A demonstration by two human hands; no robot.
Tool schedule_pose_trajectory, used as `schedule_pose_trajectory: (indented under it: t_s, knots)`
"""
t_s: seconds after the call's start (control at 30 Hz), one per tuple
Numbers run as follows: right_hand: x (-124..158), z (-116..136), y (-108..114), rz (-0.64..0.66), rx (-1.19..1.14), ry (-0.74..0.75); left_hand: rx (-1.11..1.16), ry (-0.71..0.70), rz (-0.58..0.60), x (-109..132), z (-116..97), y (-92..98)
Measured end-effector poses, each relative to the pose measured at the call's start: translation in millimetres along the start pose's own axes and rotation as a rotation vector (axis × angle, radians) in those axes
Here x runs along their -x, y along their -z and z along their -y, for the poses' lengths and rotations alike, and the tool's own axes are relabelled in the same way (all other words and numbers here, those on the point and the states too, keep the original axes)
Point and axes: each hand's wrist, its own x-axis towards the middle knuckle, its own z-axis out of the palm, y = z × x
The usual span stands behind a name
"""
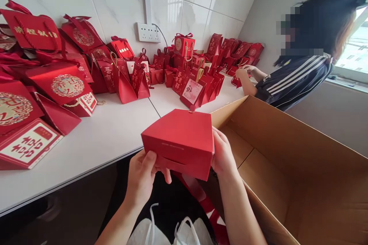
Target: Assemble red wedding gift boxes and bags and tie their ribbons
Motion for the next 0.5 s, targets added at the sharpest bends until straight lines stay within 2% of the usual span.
schedule_pose_trajectory:
  t_s: [0.13,0.23,0.3,0.4,0.5]
  knots:
    - [-1,-6,1,-0.055,-0.022,0.027,-0.076,-0.031,0.004,2,-9,-2.0]
    - [3,-2,-3,-0.05,0.012,0.084,-0.071,-0.094,0.034,4,-3,2.1]
    - [6,1,-4,-0.048,0.078,0.168,-0.15,-0.173,0.054,5,5,7.3]
    - [11,2,-1,-0.04,0.189,0.306,-0.284,-0.306,0.172,7,19,15.5]
    - [16,1,5,-0.034,0.252,0.383,-0.305,-0.46,0.332,10,34,20.4]
